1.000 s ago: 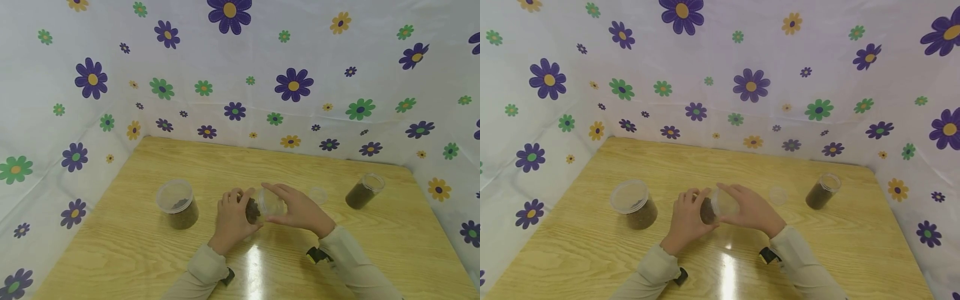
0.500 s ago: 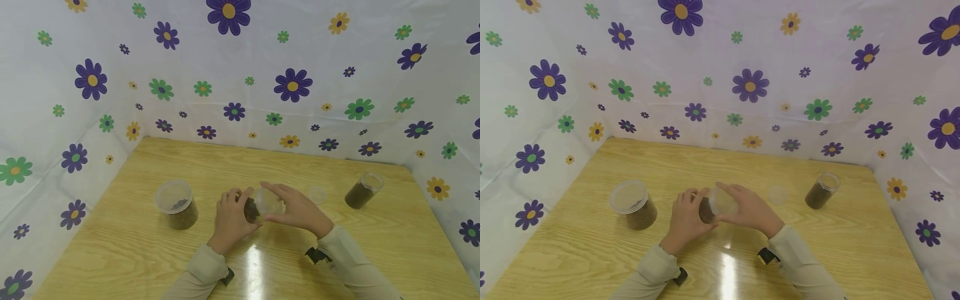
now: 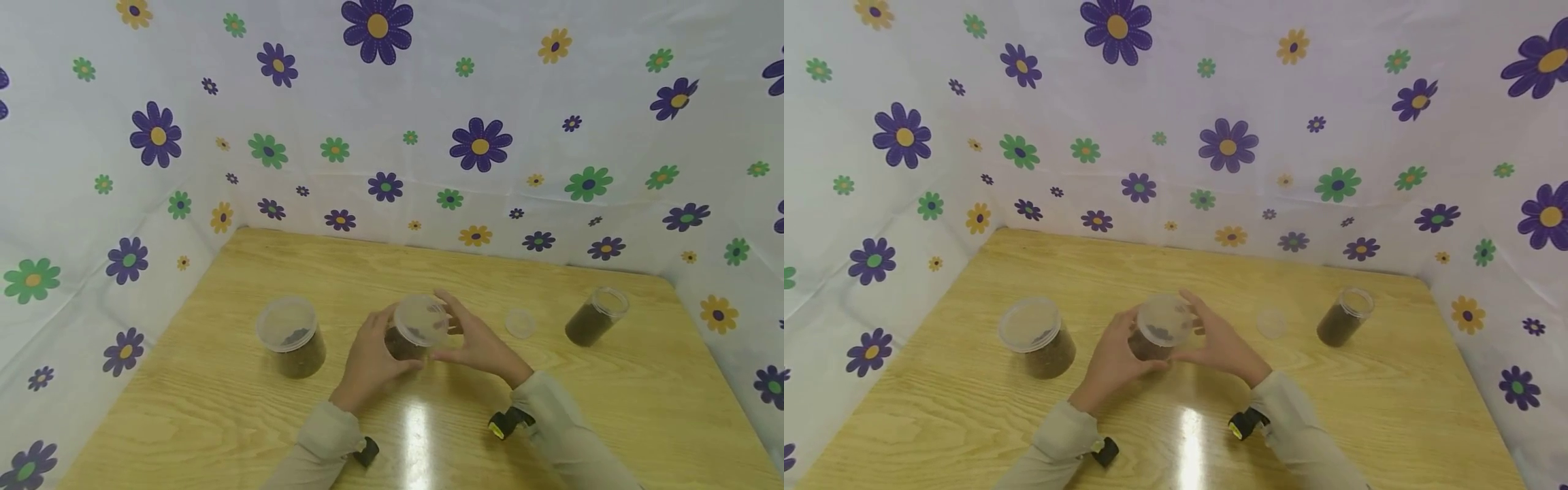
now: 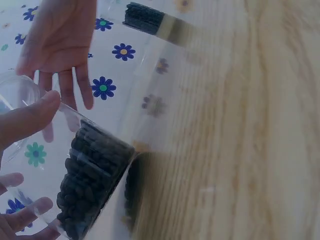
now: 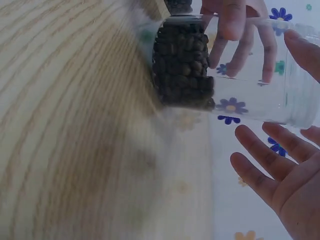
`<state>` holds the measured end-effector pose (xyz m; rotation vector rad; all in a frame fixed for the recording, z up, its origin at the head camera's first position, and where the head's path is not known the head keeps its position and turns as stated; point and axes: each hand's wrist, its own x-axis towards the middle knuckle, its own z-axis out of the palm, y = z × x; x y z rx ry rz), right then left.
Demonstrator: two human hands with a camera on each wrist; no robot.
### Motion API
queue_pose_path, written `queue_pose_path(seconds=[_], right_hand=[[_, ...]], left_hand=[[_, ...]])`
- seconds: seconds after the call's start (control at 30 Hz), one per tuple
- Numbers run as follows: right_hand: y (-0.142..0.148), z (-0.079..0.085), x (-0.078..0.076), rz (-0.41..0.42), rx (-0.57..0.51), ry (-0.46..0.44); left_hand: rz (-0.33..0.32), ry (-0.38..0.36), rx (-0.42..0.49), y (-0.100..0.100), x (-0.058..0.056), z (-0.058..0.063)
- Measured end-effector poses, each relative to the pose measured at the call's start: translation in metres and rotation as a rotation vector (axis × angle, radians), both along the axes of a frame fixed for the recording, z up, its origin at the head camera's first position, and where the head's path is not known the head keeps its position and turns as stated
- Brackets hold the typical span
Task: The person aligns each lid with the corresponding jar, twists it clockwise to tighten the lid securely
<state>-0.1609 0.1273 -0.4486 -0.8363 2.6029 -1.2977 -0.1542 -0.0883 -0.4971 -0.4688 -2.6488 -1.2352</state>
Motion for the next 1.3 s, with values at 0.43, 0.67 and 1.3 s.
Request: queue_pose_path(seconds=[0.43,0.67,1.3], right_hand=[[-0.005,-0.027,-0.010,0.023,-0.080,-0.161],[-0.012,-0.029,-0.017,0.016,-0.099,-0.169],[-0.064,-0.042,-0.081,-0.116,-0.214,-0.242]], left_hand=[[-0.091,-0.249,0.318,-0.005,-0.005,-0.001],[-0.118,-0.359,0.373,-0.010,-0.014,-0.001],[0.139,-0.207,0.376,-0.022,-0.077,-0.003]])
